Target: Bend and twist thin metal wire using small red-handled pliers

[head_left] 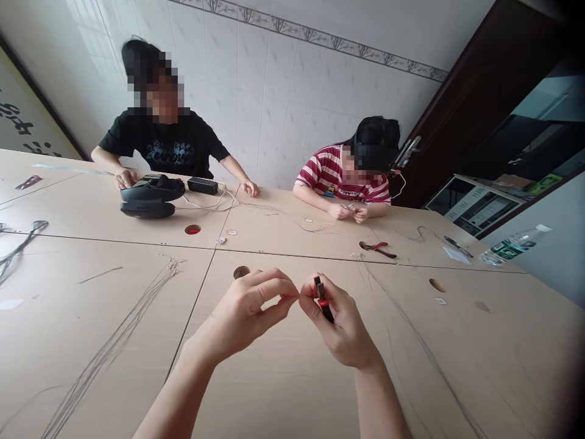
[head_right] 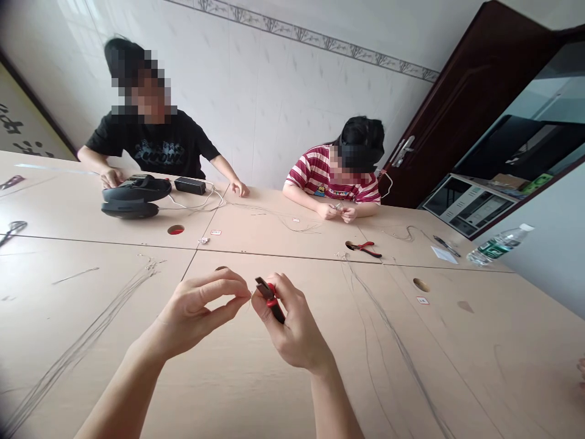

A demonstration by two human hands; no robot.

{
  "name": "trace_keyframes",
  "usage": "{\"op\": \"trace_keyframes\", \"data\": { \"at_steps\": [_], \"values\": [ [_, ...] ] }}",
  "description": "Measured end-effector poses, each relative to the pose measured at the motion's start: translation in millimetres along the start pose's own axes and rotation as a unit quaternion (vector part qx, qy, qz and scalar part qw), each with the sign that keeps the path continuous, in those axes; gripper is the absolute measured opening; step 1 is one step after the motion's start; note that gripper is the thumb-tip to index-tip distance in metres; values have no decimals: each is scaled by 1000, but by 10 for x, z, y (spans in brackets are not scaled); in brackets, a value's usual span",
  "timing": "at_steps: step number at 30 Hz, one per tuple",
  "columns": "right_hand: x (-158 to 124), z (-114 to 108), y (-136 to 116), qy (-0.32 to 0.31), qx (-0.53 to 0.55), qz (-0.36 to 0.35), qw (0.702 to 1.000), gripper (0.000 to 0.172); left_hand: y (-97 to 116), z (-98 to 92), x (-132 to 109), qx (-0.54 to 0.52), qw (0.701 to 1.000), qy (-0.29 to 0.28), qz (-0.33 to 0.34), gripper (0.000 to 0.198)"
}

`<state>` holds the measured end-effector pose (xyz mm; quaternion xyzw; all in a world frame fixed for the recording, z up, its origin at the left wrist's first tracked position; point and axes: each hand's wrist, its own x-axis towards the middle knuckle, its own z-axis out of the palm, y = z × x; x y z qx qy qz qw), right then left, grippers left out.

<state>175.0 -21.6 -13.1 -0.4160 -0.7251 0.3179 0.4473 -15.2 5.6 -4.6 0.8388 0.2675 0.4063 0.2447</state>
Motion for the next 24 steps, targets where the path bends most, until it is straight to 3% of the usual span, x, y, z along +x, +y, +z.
{"op": "trace_keyframes", "data": {
  "at_steps": [4, 11, 17, 24],
  "values": [
    [-14, -11, -8, -1, 7, 6, 1000, 20, 16, 35, 21, 16, 1000, 0, -3, 14],
    [15, 7, 68, 34, -106, -70, 991, 16, 75, 74, 54, -69, 989, 5, -134, 16],
    [27, 20, 133, 11, -174, -142, 974, 32, 2, -4, 44, -174, 953, -54, -244, 23],
    [27, 25, 107, 8, -163, -146, 976, 32, -36, -34, 53, -263, 921, -77, -279, 28]
  ]
}}
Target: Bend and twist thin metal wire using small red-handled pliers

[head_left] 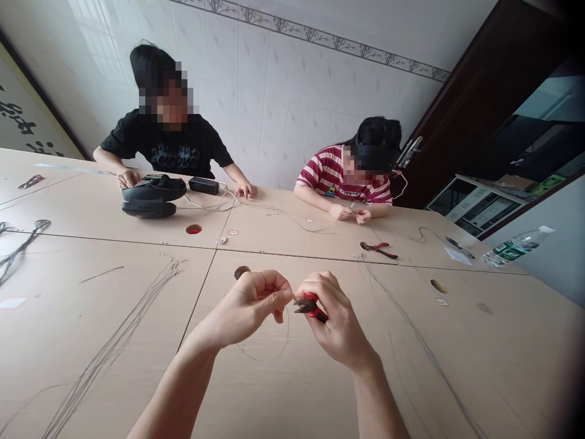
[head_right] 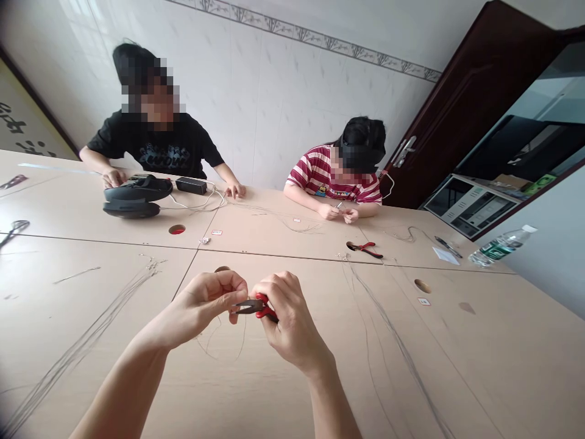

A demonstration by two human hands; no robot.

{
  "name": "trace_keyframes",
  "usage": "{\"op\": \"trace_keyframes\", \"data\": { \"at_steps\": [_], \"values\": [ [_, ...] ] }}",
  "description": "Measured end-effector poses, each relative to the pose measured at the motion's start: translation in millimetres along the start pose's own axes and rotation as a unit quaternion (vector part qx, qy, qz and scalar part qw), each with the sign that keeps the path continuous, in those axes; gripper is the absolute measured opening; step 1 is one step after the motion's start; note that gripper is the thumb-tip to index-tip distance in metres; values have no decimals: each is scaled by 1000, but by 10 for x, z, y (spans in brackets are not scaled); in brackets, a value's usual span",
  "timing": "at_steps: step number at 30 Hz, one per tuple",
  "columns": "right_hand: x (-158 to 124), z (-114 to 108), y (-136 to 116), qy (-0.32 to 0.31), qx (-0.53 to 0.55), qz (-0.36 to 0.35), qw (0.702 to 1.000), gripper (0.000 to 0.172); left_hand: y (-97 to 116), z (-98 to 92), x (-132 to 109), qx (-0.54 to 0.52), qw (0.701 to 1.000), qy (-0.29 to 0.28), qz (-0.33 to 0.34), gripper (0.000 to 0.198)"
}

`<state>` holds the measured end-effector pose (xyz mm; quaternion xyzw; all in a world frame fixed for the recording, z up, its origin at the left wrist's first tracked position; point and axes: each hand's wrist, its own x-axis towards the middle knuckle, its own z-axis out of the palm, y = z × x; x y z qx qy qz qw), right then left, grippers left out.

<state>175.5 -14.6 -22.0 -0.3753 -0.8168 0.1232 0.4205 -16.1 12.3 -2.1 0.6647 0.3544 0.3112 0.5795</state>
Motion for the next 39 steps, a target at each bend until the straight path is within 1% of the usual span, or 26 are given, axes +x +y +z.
{"op": "trace_keyframes", "data": {
  "at_steps": [3, 5, 11, 15, 20, 23, 26, 32, 39],
  "values": [
    [0, -2, 8, 4, 23, 34, 999, 26, 18, 7, -11, 13, 1000, 16, 11, 27],
    [-1, -3, 18, 9, 33, 47, 998, 24, 37, 9, -22, 23, 999, 24, 8, 26],
    [-8, 0, 24, 0, 41, 46, 998, 20, 61, 22, -37, 31, 999, 27, 8, 24],
    [-4, 0, 7, -6, 43, 46, 998, 21, 54, 37, -33, 30, 999, 26, 10, 23],
    [0, -16, -13, 5, 50, 44, 998, 22, 78, 10, -39, -19, 1000, 18, 10, 16],
    [-6, -22, -14, 6, 55, 45, 997, 21, 88, -8, -48, -31, 999, 19, 14, 11],
    [-10, -19, -9, 5, 56, 49, 997, 20, 71, -11, -47, -35, 999, 13, 18, 9],
    [-5, -14, -17, 8, 69, 59, 996, 16, 35, -4, -30, -36, 999, 17, 14, 9],
    [-1, -23, -45, 8, 79, 62, 995, 16, 73, 4, -48, -3, 1000, 23, -2, 10]
  ]
}}
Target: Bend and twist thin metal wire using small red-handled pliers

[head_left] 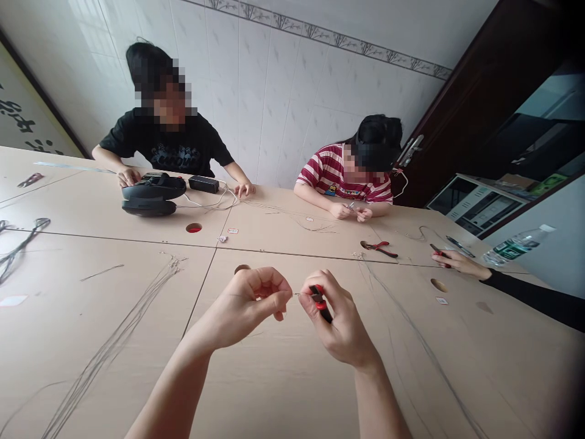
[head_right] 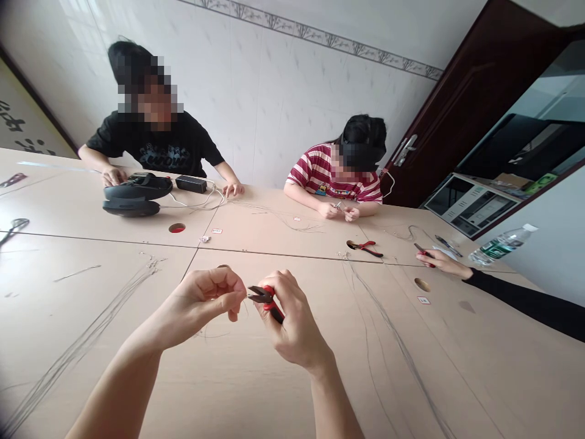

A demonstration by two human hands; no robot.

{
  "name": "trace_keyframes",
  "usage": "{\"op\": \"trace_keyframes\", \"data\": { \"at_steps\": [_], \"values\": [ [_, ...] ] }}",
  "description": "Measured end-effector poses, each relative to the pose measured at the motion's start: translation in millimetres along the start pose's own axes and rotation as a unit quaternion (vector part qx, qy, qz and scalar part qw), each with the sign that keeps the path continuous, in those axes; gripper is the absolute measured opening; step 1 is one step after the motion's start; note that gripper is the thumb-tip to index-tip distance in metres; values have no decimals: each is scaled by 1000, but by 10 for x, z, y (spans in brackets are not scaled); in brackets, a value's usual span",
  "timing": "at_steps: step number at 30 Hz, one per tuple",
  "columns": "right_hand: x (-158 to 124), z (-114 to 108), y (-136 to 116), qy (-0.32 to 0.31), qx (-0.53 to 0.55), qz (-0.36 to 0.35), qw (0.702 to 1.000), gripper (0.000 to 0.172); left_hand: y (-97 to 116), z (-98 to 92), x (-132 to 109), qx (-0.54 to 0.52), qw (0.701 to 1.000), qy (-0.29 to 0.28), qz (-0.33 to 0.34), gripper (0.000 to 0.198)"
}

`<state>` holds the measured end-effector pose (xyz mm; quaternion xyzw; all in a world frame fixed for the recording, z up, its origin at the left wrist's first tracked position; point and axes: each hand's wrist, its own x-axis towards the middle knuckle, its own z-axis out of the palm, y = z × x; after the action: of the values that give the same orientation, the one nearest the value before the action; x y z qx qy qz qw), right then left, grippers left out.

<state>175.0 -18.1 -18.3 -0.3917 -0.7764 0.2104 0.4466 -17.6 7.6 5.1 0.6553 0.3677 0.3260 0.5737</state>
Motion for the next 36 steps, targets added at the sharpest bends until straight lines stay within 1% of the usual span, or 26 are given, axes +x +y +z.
{"op": "trace_keyframes", "data": {
  "at_steps": [13, 17, 23, 24, 26, 29, 32, 34, 36],
  "values": [
    [6, -2, 3, -9, -12, -11, 1000, 17, 57, 10, -37, 59, 998, 18, -4, 17],
    [11, -1, 2, -7, -12, -6, 1000, 17, 48, 23, -19, 57, 998, 17, -1, 18],
    [14, -26, 11, 0, -13, 1, 1000, 18, 15, -19, -17, 31, 998, 47, 13, 22],
    [14, -31, 16, 1, -12, 4, 1000, 19, 17, -39, -23, 30, 998, 58, 9, 23],
    [9, -37, 35, 2, -12, 14, 1000, 19, 28, -92, -36, 25, 995, 100, 3, 26],
    [-2, -32, 75, 2, -17, 22, 1000, 18, 51, -194, -58, -7, 980, 197, 23, 34],
    [-5, -22, 111, 3, -23, 19, 1000, 17, 95, -320, -113, -71, 950, 300, 43, 40],
    [-1, -18, 125, 2, -26, 19, 999, 16, 135, -408, -215, -107, 930, 350, 38, 38],
    [7, -19, 132, 2, -32, 19, 999, 16, 158, -480, -405, -114, 921, 372, 24, 33]
  ]
}}
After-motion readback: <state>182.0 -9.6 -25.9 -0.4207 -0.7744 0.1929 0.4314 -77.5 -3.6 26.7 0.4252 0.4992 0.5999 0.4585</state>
